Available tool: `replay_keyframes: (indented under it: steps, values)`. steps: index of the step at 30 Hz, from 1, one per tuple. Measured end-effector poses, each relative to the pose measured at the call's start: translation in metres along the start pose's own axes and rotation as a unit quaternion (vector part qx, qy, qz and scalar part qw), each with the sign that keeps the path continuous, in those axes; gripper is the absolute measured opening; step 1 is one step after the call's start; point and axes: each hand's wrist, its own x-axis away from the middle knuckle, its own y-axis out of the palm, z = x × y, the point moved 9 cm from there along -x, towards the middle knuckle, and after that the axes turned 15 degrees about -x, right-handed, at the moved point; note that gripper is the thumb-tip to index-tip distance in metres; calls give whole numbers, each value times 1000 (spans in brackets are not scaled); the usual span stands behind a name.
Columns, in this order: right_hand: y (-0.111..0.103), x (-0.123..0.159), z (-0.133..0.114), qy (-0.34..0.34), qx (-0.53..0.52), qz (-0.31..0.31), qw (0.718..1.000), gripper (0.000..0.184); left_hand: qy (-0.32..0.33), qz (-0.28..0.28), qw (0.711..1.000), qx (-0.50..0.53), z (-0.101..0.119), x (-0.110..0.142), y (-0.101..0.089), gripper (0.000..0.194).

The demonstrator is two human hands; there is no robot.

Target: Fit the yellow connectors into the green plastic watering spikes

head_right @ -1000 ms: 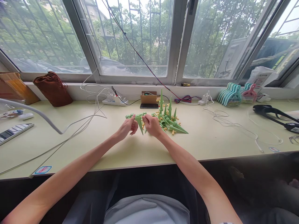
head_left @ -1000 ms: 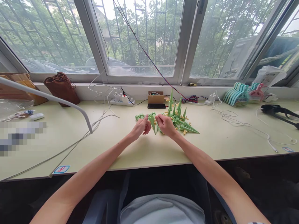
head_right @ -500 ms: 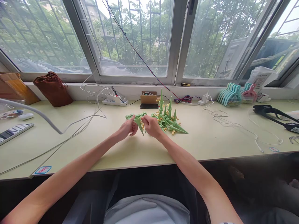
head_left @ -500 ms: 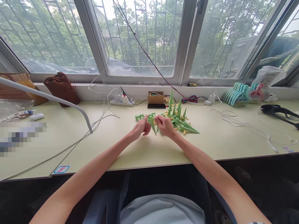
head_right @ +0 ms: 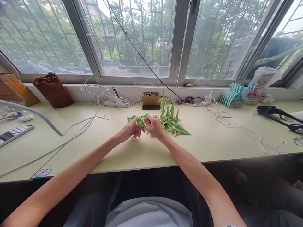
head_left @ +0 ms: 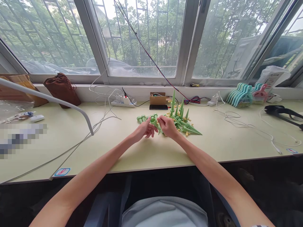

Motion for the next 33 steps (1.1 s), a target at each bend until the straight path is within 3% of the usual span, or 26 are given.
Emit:
replay_keyframes:
  steps: [15, 33]
  values:
    - [-2, -1, -1, 1, 4, 7, 1000, 39, 24, 1, 1000, 12, 7, 0, 1, 78]
    - [-2, -2, 0, -6, 27, 13, 1000, 37, 114, 113, 982, -96, 27, 12, -12, 48]
